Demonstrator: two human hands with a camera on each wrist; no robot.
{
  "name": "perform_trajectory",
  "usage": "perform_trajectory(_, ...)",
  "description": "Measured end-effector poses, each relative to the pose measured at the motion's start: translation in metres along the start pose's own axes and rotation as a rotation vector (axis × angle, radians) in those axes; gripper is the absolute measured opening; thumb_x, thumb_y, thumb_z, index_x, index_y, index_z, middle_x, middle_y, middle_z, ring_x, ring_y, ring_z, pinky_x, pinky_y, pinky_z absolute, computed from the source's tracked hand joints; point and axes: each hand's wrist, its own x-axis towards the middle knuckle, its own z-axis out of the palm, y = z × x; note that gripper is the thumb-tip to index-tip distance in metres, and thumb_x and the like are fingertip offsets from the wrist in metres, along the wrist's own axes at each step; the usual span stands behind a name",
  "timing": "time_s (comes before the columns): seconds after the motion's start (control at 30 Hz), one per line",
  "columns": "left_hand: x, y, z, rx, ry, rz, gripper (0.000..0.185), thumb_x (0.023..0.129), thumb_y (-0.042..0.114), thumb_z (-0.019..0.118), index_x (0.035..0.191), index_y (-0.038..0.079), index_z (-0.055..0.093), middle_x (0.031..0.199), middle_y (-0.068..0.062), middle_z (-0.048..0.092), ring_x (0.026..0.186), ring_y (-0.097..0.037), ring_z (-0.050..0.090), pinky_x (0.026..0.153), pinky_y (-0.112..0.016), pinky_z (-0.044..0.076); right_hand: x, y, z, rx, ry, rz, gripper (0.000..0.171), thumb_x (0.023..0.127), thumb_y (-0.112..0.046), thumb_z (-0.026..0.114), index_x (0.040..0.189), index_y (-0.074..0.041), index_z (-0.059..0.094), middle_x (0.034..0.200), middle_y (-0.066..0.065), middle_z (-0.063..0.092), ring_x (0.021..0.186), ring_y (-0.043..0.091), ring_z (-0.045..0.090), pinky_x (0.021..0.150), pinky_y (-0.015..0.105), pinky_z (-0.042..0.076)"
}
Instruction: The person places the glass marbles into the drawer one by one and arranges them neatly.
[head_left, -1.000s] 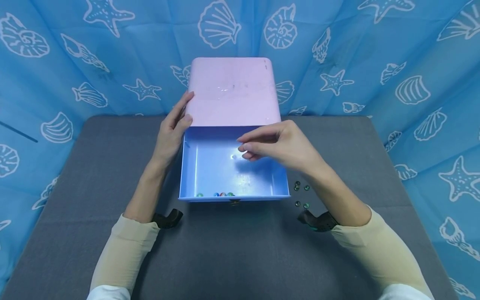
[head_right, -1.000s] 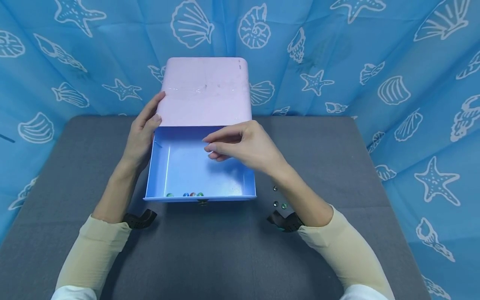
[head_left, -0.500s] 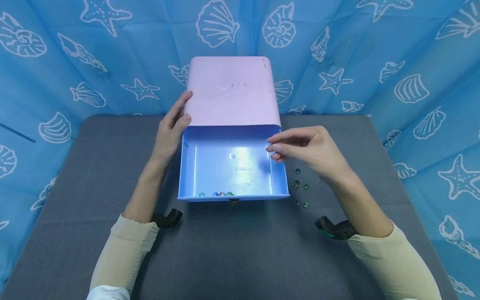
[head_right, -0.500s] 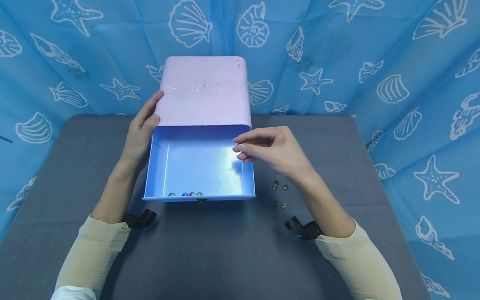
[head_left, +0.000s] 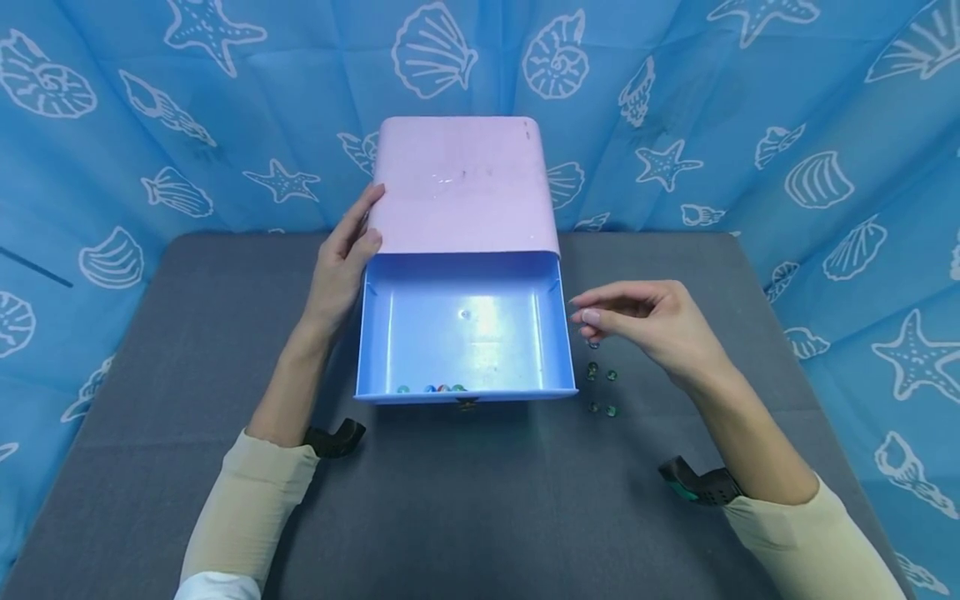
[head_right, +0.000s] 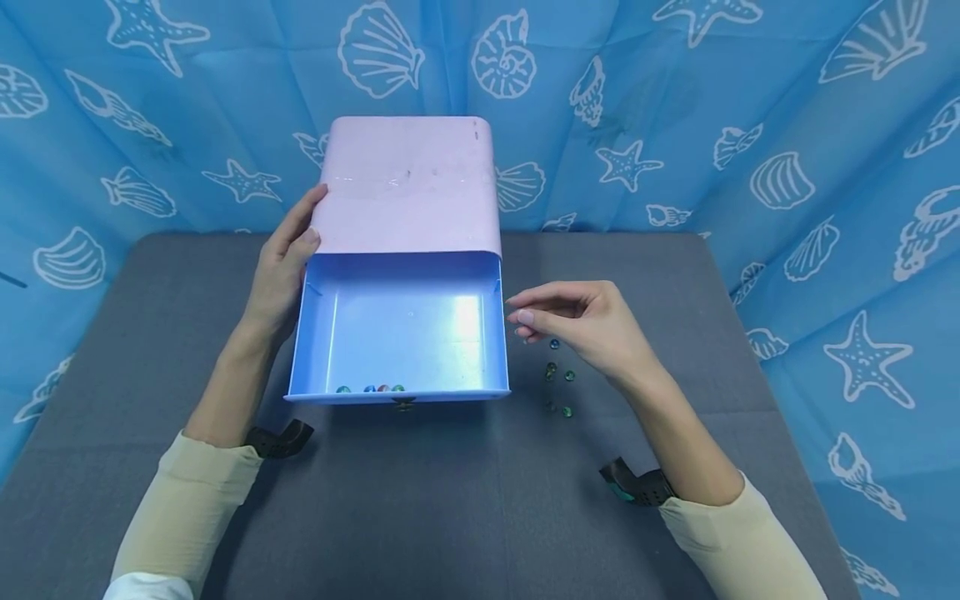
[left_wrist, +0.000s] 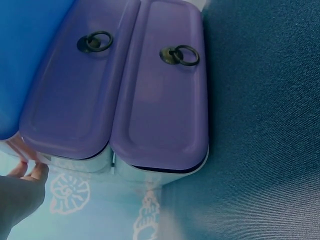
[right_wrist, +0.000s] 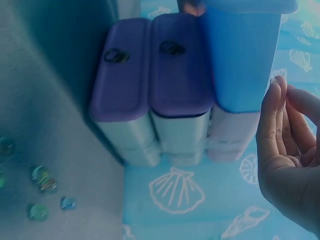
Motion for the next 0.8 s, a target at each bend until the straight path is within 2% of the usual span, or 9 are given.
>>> perform_trajectory(0.2, -0.001, 0.0, -0.001, 0.0, 0.003, -0.007, 0.054, 0.1, 0.017, 0.049, 0.152, 0.008, 0.04, 0.161, -0.004, 0.03, 0.149, -0.017, 0.023, 0.12, -0.038, 0.019, -0.012, 0.016, -0.006, -0.022, 0.017, 0.007, 0.02, 0.094, -0.008, 0.067, 0.111, 0.003, 0.072, 0.098, 0.016, 0.074, 0.081, 0.023, 0.072, 0.073, 0.033, 0.059)
perform_trajectory(0.4, 0.0, 0.0, 0.0, -0.01, 0.006, 0.003, 0.053, 0.1, 0.015, 0.049, 0.151, 0.007, 0.041, 0.161, -0.003, 0.032, 0.149, -0.017, 0.025, 0.12, -0.037, 0.02, -0.027, 0.033, -0.012, -0.037, 0.043, 0.033, 0.019, 0.094, -0.005, 0.066, 0.11, 0.004, 0.071, 0.096, 0.009, 0.075, 0.078, 0.018, 0.071, 0.072, 0.028, 0.058)
perform_trajectory(0.6, 0.0, -0.001, -0.001, -0.018, 0.002, 0.013, 0.053, 0.099, 0.014, 0.048, 0.151, 0.006, 0.04, 0.16, -0.003, 0.033, 0.148, -0.018, 0.025, 0.12, -0.038, 0.021, -0.041, 0.053, -0.013, -0.049, 0.063, 0.057, 0.02, 0.094, -0.005, 0.066, 0.112, 0.005, 0.07, 0.097, 0.009, 0.074, 0.08, 0.017, 0.071, 0.072, 0.027, 0.058)
perform_trajectory(0.8, 0.0, 0.0, 0.0, -0.018, 0.003, 0.011, 0.053, 0.099, 0.013, 0.048, 0.151, 0.006, 0.041, 0.16, -0.004, 0.033, 0.148, -0.019, 0.026, 0.12, -0.039, 0.021, -0.053, 0.073, -0.011, -0.033, 0.061, 0.091, 0.023, 0.094, -0.004, 0.066, 0.114, 0.007, 0.069, 0.103, 0.018, 0.072, 0.084, 0.02, 0.072, 0.075, 0.028, 0.058)
